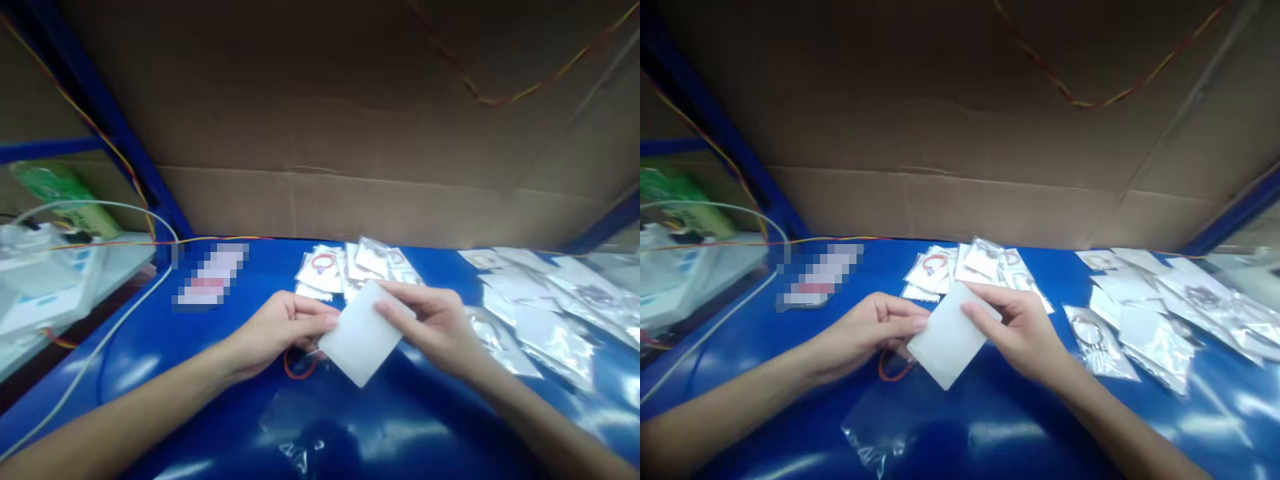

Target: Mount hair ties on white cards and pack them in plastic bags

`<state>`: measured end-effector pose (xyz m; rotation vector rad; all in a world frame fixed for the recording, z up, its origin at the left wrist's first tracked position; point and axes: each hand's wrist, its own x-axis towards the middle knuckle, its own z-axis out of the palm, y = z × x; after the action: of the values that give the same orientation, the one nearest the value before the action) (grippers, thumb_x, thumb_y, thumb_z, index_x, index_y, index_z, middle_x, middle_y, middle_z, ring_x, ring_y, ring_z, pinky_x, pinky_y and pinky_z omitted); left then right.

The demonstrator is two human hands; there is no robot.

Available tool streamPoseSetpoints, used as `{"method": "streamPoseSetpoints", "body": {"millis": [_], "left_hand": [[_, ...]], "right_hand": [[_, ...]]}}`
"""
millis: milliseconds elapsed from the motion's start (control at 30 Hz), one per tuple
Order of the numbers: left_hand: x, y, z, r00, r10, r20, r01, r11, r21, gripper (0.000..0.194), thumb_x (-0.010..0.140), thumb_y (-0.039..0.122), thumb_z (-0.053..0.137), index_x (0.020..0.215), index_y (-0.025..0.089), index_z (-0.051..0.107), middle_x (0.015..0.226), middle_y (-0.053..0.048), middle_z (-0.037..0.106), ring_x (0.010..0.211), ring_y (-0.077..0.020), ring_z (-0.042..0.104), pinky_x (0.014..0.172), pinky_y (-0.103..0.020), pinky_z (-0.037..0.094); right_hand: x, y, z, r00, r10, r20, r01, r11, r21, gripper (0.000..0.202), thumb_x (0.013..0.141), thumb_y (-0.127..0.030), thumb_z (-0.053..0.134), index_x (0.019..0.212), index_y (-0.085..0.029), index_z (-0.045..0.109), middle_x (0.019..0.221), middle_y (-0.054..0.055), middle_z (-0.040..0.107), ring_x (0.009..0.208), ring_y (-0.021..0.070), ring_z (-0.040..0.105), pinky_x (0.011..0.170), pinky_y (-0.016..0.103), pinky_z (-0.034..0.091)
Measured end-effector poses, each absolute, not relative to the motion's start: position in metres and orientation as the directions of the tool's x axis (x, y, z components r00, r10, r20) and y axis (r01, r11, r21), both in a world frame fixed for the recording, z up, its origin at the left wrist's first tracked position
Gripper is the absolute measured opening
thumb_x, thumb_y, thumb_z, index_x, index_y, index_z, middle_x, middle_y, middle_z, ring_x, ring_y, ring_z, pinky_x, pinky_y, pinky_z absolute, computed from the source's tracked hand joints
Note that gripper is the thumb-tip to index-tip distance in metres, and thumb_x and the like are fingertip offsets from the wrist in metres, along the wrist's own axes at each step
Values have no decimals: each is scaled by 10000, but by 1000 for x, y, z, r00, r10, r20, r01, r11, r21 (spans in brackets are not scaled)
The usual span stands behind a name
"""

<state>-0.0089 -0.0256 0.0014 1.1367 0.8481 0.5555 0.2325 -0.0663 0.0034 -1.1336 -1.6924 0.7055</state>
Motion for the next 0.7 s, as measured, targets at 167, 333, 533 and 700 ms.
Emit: {"method": "streamPoseSetpoints", "body": {"millis": [167,333,533,700], "left_hand": [[-8,-27,7,588,739,-330,-33,429,903,282,796,307,827,1003,114,822,777,-91,787,639,-147,687,605,-214,534],[-9,-28,8,591,733,-338,-46,449,893,305,771,325,844,980,104,814,804,-109,789,671,-171,706,638,-245,560],[-8,-29,8,624,716,-313,-52,437,898,241,797,332,821,892,110,808,803,-89,785,685,-181,720,653,-252,567],[-8,-28,2,652,693,-307,-58,449,892,283,816,358,808,913,92,801,829,-124,789,723,-192,735,704,-273,579]], "right_hand": [[225,-68,-3,-46,922,384,294,380,-877,337,821,-286,808,1153,-234,781,903,33,812,749,200,759,631,268,620],[217,-72,0,173,928,331,223,290,-931,411,695,-341,906,1042,-194,742,579,-22,705,496,146,632,485,241,532],[216,-70,-3,191,896,401,319,329,-889,212,695,-316,894,862,-210,821,816,61,811,661,218,733,548,292,579],[218,-72,-5,63,840,539,393,475,-787,159,764,-277,856,913,-229,832,845,53,803,657,186,697,546,279,544]]}}
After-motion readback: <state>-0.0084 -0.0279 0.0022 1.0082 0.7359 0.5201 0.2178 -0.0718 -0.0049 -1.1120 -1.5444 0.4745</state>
